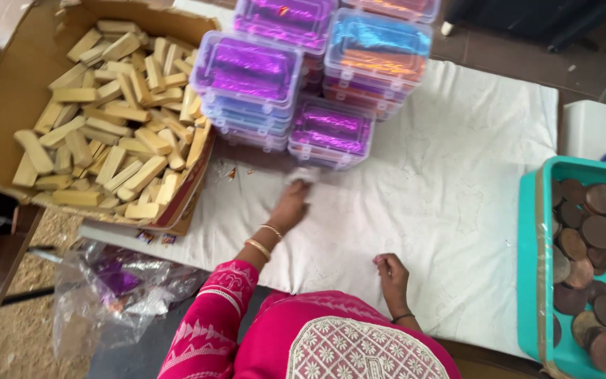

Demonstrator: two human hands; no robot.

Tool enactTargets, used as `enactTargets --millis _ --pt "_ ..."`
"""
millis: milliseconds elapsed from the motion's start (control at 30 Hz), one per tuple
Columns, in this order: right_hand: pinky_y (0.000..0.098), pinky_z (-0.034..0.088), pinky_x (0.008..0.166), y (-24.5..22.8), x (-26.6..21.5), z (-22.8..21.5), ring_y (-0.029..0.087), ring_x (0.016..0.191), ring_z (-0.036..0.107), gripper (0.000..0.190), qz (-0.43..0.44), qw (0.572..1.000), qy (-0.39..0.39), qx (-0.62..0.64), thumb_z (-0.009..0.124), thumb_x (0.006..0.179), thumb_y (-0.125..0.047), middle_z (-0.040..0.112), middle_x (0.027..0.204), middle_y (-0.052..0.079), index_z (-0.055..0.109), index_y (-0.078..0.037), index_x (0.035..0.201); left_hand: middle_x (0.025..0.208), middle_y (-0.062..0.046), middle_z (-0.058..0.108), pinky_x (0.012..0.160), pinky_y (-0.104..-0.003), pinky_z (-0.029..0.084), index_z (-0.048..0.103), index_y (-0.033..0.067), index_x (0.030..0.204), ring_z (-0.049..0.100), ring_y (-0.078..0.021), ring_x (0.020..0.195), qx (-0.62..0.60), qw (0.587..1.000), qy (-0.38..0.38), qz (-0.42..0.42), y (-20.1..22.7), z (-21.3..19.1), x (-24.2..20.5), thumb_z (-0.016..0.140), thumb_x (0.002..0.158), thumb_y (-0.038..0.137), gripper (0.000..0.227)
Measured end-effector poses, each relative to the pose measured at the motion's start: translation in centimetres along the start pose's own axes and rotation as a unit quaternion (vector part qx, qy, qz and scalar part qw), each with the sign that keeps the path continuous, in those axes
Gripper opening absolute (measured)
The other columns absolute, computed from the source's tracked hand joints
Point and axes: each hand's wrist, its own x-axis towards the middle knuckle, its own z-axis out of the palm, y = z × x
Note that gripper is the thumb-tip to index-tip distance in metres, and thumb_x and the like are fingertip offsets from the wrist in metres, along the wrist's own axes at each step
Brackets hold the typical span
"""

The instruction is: The recorder is packaging small wooden blocks and other items into plastic containers and foil wrap at a workstation.

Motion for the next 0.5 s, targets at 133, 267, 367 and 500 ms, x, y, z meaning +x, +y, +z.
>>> enactTargets --millis 133,267,367,500 --pt "0.0297 0.056 0.076 -4.8 2.2 2.3 0.012 0.090 0.063 0.022 0.055 0.968 -0.049 0.240 0.056 0.107 -0.023 0.068 0.101 0.003 0.068 -0.004 0.109 0.149 -0.018 0.057 0.118 -0.045 0.041 0.062 0.0068 0.134 0.052 -0.0360 0.135 -0.229 0.970 -0.041 0.077 10.4 -1.1 -2.6 0.075 0.092 0.014 0.045" --pt "0.0329 0.056 0.086 -6.3 2.6 4.2 0.012 0.102 0.065 0.030 0.170 0.893 -0.095 0.405 0.053 0.096 -0.022 0.068 0.112 -0.002 0.058 -0.020 0.126 0.136 -0.019 0.057 0.110 -0.042 0.048 0.050 0.0013 0.138 0.060 -0.0342 0.126 -0.329 0.921 -0.197 0.065 14.6 -2.8 -5.7 0.073 0.088 0.016 0.057" --pt "0.0330 0.051 0.092 -1.5 2.1 3.7 0.017 0.106 0.064 0.032 0.118 0.945 -0.077 0.294 0.057 0.101 -0.016 0.068 0.117 0.003 0.060 -0.012 0.133 0.134 -0.020 0.058 0.107 -0.042 0.049 0.050 0.0009 0.135 0.061 -0.0339 0.122 -0.285 0.939 -0.188 0.038 13.2 -7.0 -7.1 0.073 0.088 0.016 0.054" --pt "0.0380 0.051 0.103 1.5 0.2 2.1 0.027 0.119 0.065 0.037 -0.066 0.993 0.034 -0.089 0.058 0.099 -0.005 0.065 0.127 0.009 0.063 -0.011 0.135 0.115 -0.012 0.071 0.093 -0.038 0.058 0.065 0.0069 0.117 0.072 -0.0278 0.105 -0.199 0.979 -0.048 -0.001 10.1 -15.4 -9.4 0.071 0.090 0.013 0.028"
